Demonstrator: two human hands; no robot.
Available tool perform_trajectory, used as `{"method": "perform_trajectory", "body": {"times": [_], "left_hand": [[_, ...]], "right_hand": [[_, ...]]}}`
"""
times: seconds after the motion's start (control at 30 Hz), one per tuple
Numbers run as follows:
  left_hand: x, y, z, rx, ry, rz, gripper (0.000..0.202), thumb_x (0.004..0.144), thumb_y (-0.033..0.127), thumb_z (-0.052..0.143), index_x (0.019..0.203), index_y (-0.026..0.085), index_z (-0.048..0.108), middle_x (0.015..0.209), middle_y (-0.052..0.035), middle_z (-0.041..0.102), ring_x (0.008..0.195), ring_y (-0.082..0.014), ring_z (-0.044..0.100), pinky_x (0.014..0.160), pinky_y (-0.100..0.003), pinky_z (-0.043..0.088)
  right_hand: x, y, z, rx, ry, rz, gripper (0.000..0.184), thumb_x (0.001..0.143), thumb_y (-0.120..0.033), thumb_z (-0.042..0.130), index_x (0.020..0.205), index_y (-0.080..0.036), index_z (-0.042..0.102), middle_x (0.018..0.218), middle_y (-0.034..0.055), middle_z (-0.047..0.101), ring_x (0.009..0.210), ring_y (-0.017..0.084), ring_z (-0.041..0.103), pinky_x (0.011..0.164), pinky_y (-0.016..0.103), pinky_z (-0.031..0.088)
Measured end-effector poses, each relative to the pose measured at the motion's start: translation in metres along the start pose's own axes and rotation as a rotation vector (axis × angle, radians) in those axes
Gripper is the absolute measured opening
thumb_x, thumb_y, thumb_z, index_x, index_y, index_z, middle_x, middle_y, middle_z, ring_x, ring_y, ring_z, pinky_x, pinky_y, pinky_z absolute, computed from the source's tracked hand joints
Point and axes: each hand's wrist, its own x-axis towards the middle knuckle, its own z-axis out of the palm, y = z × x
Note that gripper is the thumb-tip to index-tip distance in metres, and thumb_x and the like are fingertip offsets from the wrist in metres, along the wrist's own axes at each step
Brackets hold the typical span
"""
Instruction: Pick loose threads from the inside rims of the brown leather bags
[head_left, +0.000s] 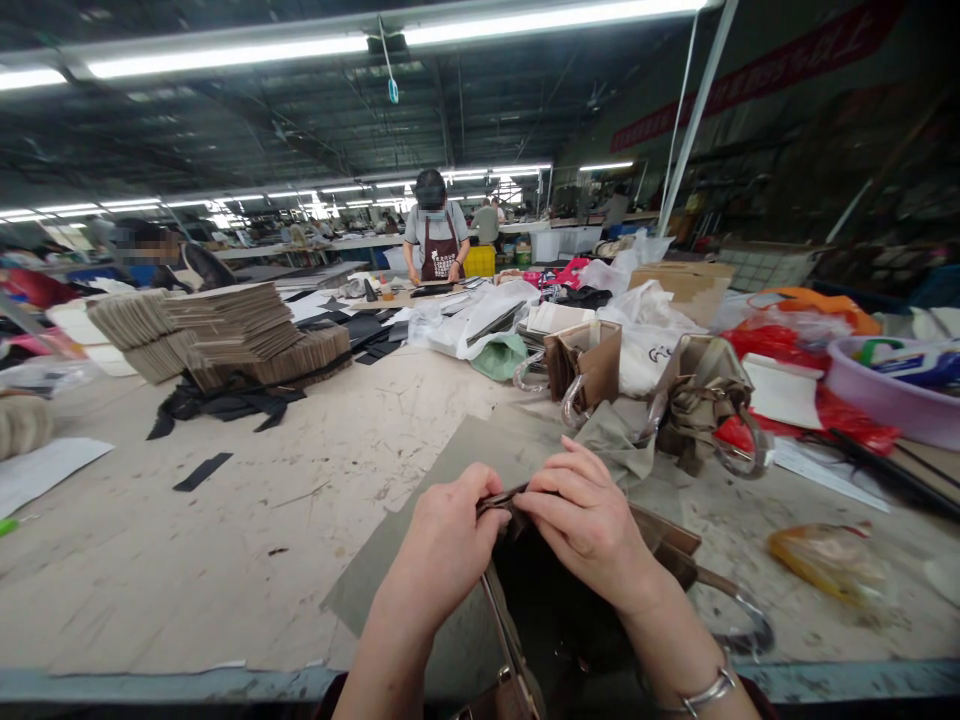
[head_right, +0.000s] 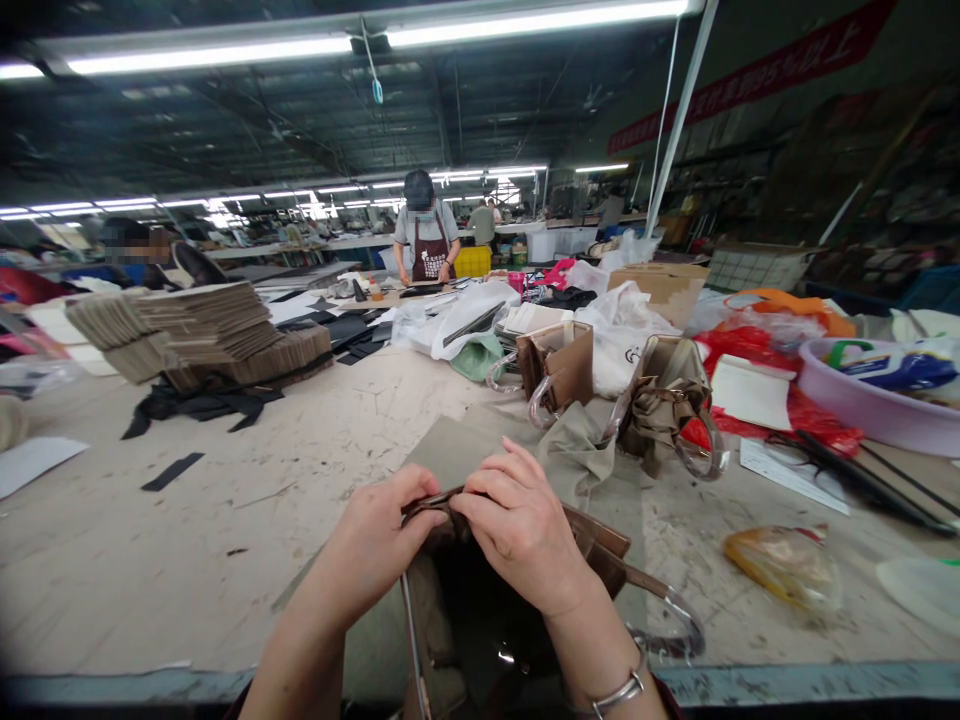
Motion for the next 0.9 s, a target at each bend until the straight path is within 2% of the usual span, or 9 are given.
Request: {"method": "perform_trajectory", "body": {"times": [0.2,0.37,0.57,0.7,0.9], "left_hand": [[0.001,0.002,0.001,0.049,0.012,0.016,0.013,0.081,0.014,0.052,0.086,0.023,0.059,0.077,0.003,0.066,0.073,-0.0155,0.059,0.066,-0.025,0.037],[0.003,0.001,0.003,0.107,0.008,0.027,0.018,0.083,0.016,0.052,0.09,0.023,0.067,0.088,0.0001,0.072,0.079,-0.0174,0.064,0.072,-0.027,0.041],[0.004,0.002,0.003,0.173,-0.007,0.031,0.021,0.085,0.017,0.053,0.091,0.023,0.072,0.092,-0.0019,0.075,0.085,-0.0199,0.067,0.074,-0.029,0.043],[0.004,0.004,0.001,0.161,-0.025,0.035,0.019,0.087,0.02,0.053,0.087,0.023,0.072,0.085,-0.0005,0.075,0.077,-0.0177,0.066,0.069,-0.028,0.042],[0.004,0.004,0.0,0.168,-0.034,0.04,0.021,0.089,0.022,0.05,0.081,0.021,0.07,0.077,0.0002,0.072,0.071,-0.0158,0.064,0.066,-0.026,0.039]], "right_hand": [[0.006,-0.007,-0.002,-0.045,-0.094,0.136,0.016,0.087,-0.01,0.058,0.083,-0.023,0.066,0.091,0.0012,0.061,0.099,0.02,0.05,0.112,0.055,0.026],[0.008,-0.008,-0.003,-0.009,-0.15,0.166,0.015,0.086,-0.009,0.058,0.082,-0.022,0.063,0.094,0.0014,0.059,0.101,0.02,0.049,0.112,0.054,0.025],[0.008,-0.008,-0.001,0.057,-0.122,0.201,0.01,0.088,-0.009,0.057,0.084,-0.018,0.057,0.095,0.0041,0.058,0.1,0.021,0.048,0.107,0.05,0.033],[0.007,-0.009,0.002,0.08,-0.096,0.24,0.009,0.089,-0.01,0.055,0.084,-0.018,0.056,0.1,0.0064,0.057,0.104,0.024,0.047,0.095,0.045,0.043],[0.007,-0.011,0.004,0.078,-0.092,0.272,0.01,0.089,-0.01,0.055,0.085,-0.018,0.057,0.101,0.0071,0.057,0.103,0.024,0.049,0.09,0.042,0.046]]}}
